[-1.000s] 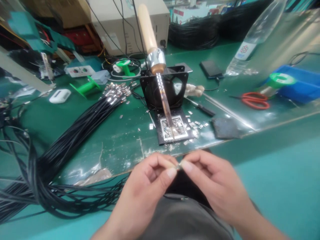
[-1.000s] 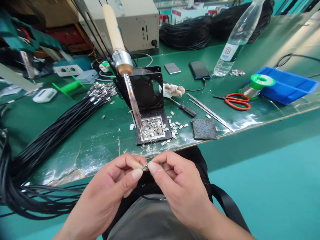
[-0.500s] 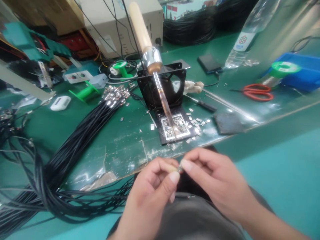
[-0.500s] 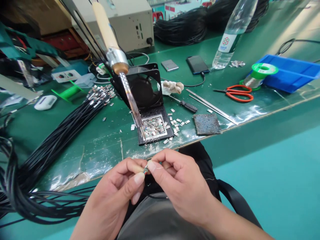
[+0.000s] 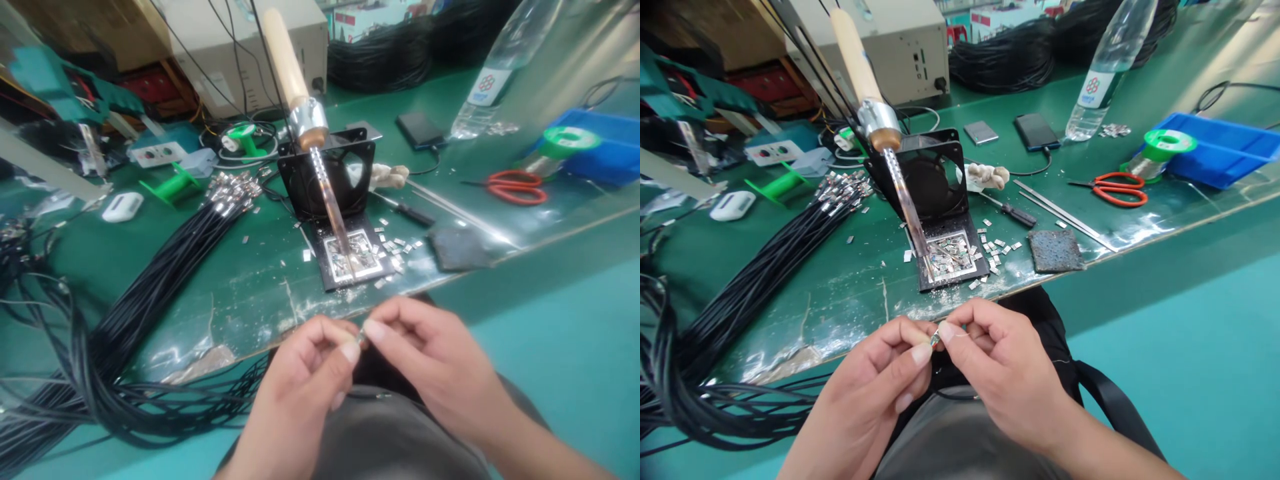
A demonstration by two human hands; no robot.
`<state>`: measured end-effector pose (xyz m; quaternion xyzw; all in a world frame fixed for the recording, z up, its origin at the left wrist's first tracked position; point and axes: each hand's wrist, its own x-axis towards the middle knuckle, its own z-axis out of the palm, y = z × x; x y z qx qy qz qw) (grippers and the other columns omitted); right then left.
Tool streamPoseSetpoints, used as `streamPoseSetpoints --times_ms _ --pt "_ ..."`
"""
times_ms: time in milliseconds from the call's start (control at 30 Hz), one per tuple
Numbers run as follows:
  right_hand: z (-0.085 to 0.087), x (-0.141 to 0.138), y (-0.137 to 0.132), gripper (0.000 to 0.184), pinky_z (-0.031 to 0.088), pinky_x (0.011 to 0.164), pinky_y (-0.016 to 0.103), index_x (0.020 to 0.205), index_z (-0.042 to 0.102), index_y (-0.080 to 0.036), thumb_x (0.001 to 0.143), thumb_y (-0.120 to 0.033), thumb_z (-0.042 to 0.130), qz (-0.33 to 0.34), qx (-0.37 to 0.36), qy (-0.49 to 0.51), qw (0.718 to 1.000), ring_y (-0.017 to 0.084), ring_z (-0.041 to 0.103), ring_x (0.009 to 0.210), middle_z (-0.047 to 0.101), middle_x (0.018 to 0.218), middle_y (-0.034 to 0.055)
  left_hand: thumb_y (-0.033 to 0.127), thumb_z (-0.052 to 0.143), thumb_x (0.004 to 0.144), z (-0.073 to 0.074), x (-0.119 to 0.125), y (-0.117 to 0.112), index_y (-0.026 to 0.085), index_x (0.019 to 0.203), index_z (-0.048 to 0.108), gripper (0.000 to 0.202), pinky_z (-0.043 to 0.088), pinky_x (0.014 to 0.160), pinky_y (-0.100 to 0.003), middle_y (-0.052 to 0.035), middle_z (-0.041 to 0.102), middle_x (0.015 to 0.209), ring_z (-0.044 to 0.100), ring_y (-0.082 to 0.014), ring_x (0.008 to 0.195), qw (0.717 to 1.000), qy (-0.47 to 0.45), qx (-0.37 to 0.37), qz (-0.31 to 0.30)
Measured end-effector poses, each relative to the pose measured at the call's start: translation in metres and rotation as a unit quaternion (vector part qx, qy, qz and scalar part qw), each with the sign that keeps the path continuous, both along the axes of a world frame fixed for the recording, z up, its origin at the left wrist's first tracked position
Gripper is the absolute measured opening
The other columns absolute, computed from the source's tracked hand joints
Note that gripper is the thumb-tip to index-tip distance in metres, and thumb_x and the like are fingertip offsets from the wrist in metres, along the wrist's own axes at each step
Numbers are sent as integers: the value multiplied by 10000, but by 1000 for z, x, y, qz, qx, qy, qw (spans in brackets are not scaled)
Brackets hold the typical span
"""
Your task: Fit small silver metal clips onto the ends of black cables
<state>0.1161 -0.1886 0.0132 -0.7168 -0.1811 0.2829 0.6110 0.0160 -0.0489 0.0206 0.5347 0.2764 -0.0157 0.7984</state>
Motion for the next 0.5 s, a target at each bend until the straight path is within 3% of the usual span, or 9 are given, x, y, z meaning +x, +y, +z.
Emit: streamPoseSetpoints --times_ms 500 --pt "-13 -7 -5 278 395 482 217 805 727 -225 964 -447 675 -39 -15 -3 999 117 439 550 554 613 -35 322 823 874 5 3 0 159 747 681 251 284 571 -264 34 531 708 333 -96 603 999 -2 -36 29"
